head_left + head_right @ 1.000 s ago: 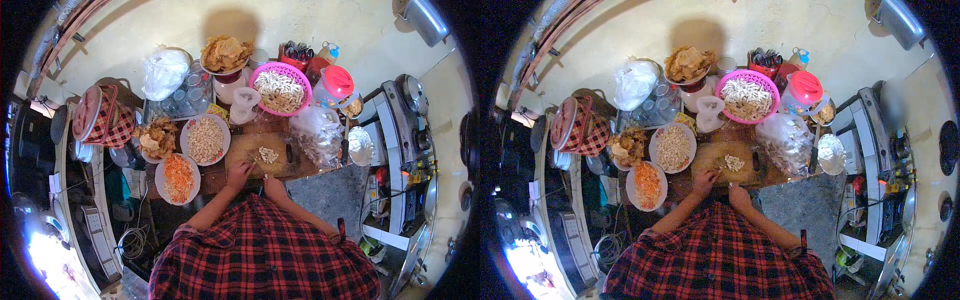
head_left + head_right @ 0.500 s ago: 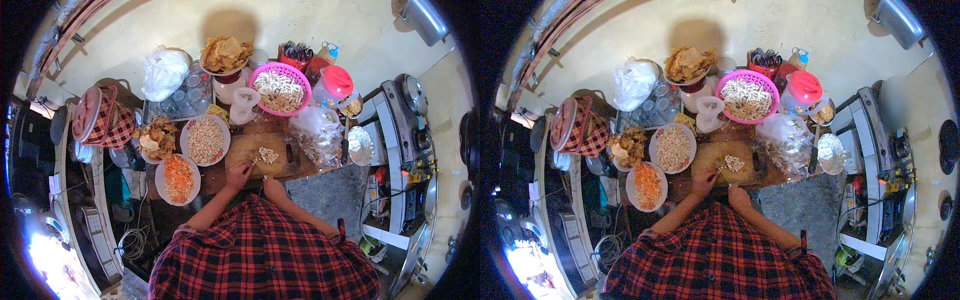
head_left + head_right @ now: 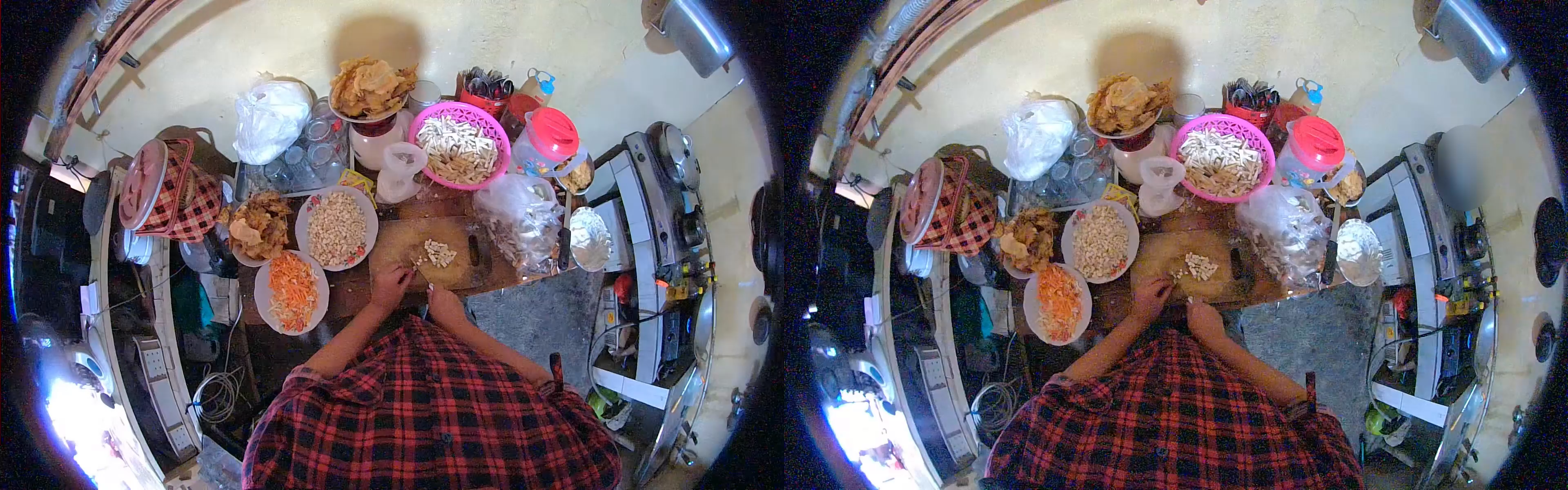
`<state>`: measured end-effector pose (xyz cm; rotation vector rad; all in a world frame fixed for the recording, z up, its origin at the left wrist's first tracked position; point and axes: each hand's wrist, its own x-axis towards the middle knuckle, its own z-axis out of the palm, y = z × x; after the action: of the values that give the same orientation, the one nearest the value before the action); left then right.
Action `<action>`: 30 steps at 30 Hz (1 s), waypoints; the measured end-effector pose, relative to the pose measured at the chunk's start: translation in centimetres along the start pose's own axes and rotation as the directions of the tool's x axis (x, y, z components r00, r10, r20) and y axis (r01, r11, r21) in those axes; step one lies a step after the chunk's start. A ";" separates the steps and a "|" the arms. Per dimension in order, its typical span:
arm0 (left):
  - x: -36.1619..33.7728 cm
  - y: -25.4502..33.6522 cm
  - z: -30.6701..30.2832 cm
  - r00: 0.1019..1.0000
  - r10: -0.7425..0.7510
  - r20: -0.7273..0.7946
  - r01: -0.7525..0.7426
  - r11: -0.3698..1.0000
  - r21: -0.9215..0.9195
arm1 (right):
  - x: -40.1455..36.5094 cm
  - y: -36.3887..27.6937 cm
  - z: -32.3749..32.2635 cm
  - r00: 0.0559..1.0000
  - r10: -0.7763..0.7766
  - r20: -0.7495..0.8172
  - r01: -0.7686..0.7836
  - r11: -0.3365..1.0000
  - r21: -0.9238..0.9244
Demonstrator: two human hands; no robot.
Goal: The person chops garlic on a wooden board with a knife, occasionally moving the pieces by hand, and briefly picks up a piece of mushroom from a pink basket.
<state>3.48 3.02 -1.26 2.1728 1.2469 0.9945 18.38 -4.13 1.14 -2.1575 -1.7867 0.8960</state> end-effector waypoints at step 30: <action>5.3 0.4 2.4 0.955 0.027 0.294 -0.034 0.999 0.018 | 0.0 5.1 -4.3 0.994 -0.037 -0.107 0.068 0.951 0.302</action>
<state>7.28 7.40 -0.56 2.2628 1.0909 0.6392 25.01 -4.43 1.95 -1.9160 -1.5358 0.9618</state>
